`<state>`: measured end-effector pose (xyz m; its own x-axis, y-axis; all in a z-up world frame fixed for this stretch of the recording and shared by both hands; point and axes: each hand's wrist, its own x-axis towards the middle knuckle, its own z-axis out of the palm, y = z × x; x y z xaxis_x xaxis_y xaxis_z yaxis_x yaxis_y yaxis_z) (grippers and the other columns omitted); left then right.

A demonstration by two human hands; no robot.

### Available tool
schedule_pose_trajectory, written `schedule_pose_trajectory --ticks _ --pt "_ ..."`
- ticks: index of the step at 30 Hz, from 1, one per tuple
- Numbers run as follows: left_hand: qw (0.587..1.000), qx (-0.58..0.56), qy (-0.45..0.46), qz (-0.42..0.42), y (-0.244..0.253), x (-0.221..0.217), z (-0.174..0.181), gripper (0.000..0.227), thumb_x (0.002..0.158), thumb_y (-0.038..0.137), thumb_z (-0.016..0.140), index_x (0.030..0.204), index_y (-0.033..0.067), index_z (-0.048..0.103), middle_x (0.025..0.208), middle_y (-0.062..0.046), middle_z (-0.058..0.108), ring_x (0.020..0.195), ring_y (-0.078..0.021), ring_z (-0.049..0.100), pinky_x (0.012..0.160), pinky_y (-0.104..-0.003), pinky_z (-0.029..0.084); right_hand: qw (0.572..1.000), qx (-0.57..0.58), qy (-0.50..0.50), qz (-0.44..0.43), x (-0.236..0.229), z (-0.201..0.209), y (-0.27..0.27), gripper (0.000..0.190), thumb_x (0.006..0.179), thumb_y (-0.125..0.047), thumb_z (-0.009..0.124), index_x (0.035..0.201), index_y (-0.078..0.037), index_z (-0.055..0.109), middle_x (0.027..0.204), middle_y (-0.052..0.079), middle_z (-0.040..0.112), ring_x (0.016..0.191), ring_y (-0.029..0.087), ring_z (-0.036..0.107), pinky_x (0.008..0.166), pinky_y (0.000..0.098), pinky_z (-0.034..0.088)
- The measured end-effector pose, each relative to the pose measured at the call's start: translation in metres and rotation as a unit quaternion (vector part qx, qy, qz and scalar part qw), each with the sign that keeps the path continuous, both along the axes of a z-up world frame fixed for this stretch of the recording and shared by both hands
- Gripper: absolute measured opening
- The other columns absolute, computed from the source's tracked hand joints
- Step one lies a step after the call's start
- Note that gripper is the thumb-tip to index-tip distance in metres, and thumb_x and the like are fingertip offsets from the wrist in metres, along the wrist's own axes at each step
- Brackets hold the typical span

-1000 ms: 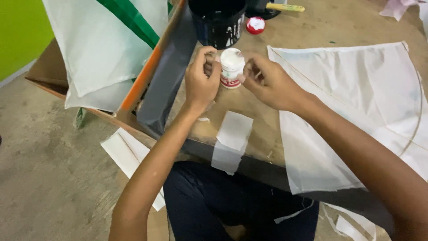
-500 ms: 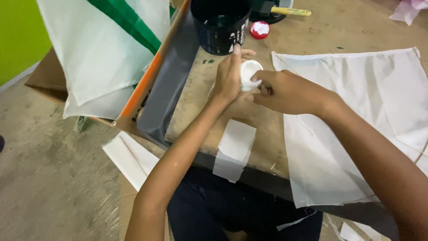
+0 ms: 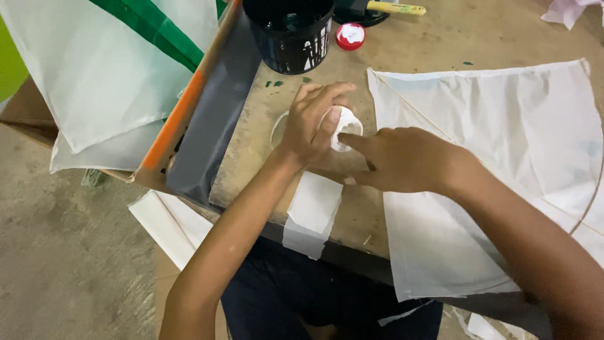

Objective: Trimming the edges of a kite covering with scissors and gluing them to the frame.

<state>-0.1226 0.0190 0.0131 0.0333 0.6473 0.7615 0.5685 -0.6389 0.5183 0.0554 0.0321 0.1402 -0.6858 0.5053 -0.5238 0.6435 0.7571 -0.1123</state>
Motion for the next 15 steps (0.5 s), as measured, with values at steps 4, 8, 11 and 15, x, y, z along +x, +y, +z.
schedule_pose_trajectory --ticks 4,8,11,15 --pt "1.000 0.006 0.015 0.003 0.000 -0.001 -0.002 0.052 0.104 0.049 0.027 0.128 0.0173 0.060 0.091 -0.004 0.073 0.094 -0.0223 0.072 0.105 -0.039 0.042 1.000 -0.017 -0.009 0.008 -0.002 0.004 -0.004 0.048 0.096 -0.032 0.059 0.140 -0.015 0.054 0.091 0.015 0.078 0.076 0.029 0.080 0.077 0.0417 0.063" --pt "1.000 0.000 0.006 -0.017 -0.002 0.001 0.003 0.052 0.104 0.049 0.025 0.125 0.0164 0.060 0.092 -0.004 0.074 0.092 -0.0219 0.072 0.105 -0.039 0.041 0.999 -0.049 -0.012 -0.018 0.001 0.023 -0.003 0.049 0.095 -0.038 0.058 0.139 -0.015 0.057 0.089 0.015 0.080 0.077 0.031 0.080 0.078 0.0457 0.062" --pt "1.000 -0.011 0.011 -0.015 -0.005 0.001 0.007 0.053 0.104 0.050 0.024 0.126 0.0168 0.059 0.092 -0.004 0.074 0.092 -0.0206 0.071 0.105 -0.039 0.041 0.996 -0.073 -0.006 -0.043 0.006 0.030 -0.002 0.055 0.092 -0.043 0.059 0.141 -0.020 0.057 0.091 0.013 0.080 0.079 0.031 0.080 0.081 0.0478 0.062" --pt "1.000 -0.018 -0.004 -0.014 -0.009 0.001 0.011 0.053 0.105 0.049 0.023 0.125 0.0153 0.058 0.092 -0.006 0.074 0.090 -0.0213 0.071 0.103 -0.040 0.042 0.993 -0.088 0.008 -0.072 0.006 0.031 -0.002 0.064 0.089 -0.046 0.062 0.147 -0.021 0.053 0.096 0.013 0.080 0.081 0.030 0.079 0.085 0.0485 0.061"
